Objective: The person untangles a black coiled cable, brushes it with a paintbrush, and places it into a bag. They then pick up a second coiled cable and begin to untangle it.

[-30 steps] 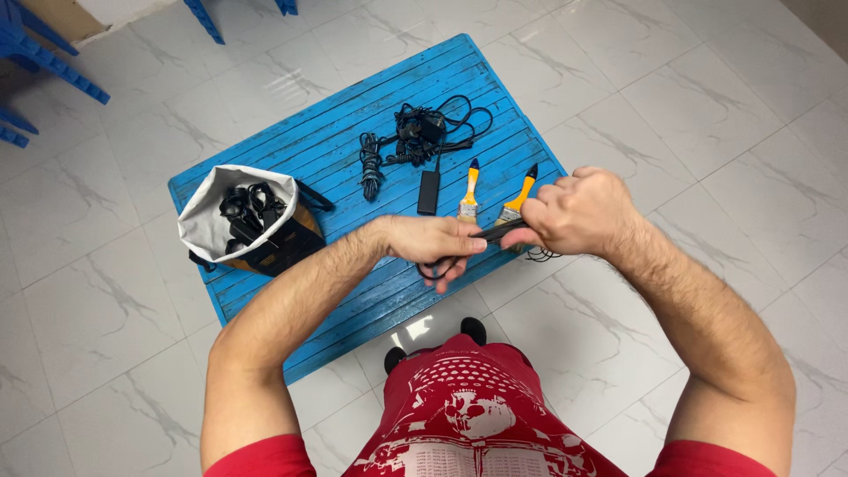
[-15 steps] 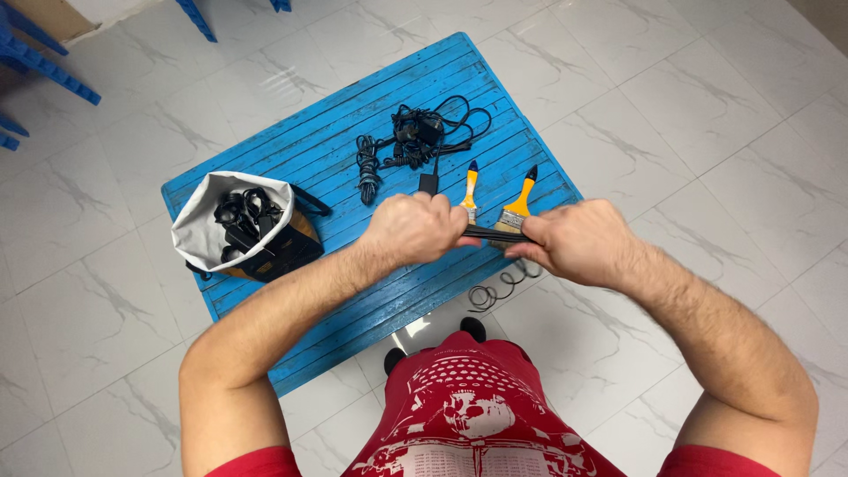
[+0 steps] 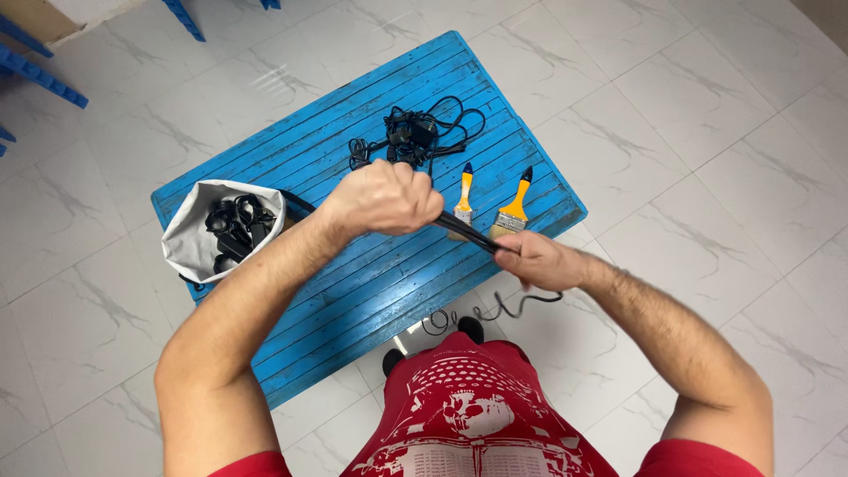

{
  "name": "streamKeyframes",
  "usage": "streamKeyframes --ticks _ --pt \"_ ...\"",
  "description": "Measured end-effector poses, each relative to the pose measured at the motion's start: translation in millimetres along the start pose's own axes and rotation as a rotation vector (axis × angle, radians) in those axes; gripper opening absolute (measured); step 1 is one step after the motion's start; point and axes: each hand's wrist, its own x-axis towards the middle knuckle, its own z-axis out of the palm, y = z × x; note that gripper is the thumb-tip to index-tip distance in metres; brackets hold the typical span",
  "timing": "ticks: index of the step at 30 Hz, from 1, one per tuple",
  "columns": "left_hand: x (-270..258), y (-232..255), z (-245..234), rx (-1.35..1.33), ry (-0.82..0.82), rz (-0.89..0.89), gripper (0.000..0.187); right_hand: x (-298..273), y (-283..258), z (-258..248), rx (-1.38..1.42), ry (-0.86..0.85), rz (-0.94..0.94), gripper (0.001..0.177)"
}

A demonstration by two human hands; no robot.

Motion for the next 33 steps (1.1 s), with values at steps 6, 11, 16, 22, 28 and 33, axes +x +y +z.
streamKeyframes --ticks 6,11,16,22,28,33 --pt "-9.4 -3.8 3.2 -0.138 -0.126 0.016 0.028 9.0 9.9 25.9 -0.372 0.356 -0.185 0.042" --pt "-8.2 48.7 5.5 -0.456 0.417 -0.869 0.080 22.7 19.1 42.1 -0.284 0.792 -0.419 0.036" --pt "23.8 147.2 55.6 -2.080 0.657 -1.298 0.067 45.3 37.6 67.6 -0.380 0.809 -0.442 0.026" --pt "30.1 175.5 78.4 -2.295 0.911 -1.316 0.034 34.0 22.8 76.9 -0.374 0.616 -0.270 0.016" --pt "43.7 147.1 38.0 -1.873 0.244 -1.037 0.027 -15.1 -25.1 28.1 0.065 0.793 -0.568 0.054" --pt "68.2 138.6 10.8 -1.727 -0.193 -1.091 0.025 -26.0 -57.9 10.5 0.005 0.937 -0.731 0.068"
